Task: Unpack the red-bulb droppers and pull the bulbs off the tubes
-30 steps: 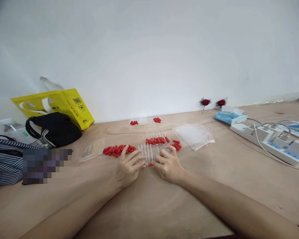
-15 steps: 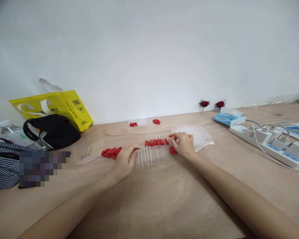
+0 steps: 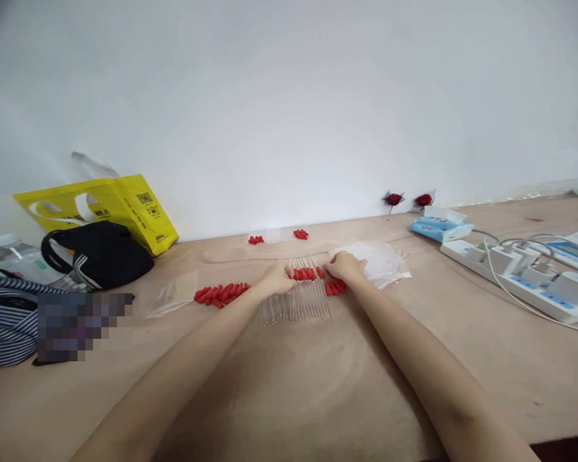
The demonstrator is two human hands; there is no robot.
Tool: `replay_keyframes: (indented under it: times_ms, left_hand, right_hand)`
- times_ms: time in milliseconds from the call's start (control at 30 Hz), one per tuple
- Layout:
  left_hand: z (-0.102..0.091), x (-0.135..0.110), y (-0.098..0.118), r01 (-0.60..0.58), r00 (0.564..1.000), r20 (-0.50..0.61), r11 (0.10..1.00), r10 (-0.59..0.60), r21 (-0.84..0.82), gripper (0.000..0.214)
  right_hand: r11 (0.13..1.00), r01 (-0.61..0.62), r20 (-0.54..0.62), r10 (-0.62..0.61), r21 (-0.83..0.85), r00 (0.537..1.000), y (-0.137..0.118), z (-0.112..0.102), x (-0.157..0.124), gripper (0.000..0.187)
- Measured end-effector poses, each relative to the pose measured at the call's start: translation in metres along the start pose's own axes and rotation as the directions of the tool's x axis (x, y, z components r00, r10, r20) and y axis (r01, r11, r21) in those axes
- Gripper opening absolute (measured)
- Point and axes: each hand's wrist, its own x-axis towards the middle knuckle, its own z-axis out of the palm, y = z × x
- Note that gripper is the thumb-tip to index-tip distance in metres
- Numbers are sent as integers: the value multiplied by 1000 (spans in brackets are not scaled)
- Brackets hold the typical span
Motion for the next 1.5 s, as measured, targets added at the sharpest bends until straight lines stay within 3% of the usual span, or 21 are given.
replay_keyframes:
  times_ms: [233,400,467,533,567,633,767,1033,1267,1400,1500]
  left_hand:
    - [1,-2,6,-46,999,-19,992,49,119,13]
    - [-6,-21,-2,-160,975,-138,981,174,107,20]
    - [-9,-40,-12,-259,941,-199,961,274,97,16]
    - [-9,-62,-23,-496,820,-263,860,509,117,12]
    - [-8,-72,-27,-572,771,-238,807,591,148,19]
    - [-2,-88,-33,-620,734,-197,760,649,196,39]
    - [11,-94,-33,-615,738,-163,752,655,238,58]
    - [11,-69,-30,-517,780,-245,813,576,267,45]
    - [4,-85,-42,-548,753,-280,803,596,234,44]
    - [-4,-99,-59,-566,745,-278,795,606,216,42]
    - [-8,-106,-67,-565,729,-328,799,601,209,37]
  right_hand:
    - [999,16,-4,-16,-38,1000,-5,-6,-3,28]
    - [994,81,9,-80,-75,997,-16,-4,-9,24]
    - [990,97,23,-96,-97,995,-19,-2,-11,24]
    - [988,101,29,-98,-119,995,-22,1,-12,25]
    - [987,100,29,-97,-128,995,-22,2,-12,25]
    - [985,100,27,-97,-142,995,-23,3,-13,25]
    - [982,98,17,-97,-164,995,-24,5,-14,26]
    - [979,91,-19,-96,-182,995,-27,3,-19,31]
    - [985,119,-107,-133,-126,985,-21,-10,-33,32]
    - [964,259,-256,-264,-53,930,-7,-13,-54,30]
    - [885,466,-362,-434,1,825,2,-10,-76,26]
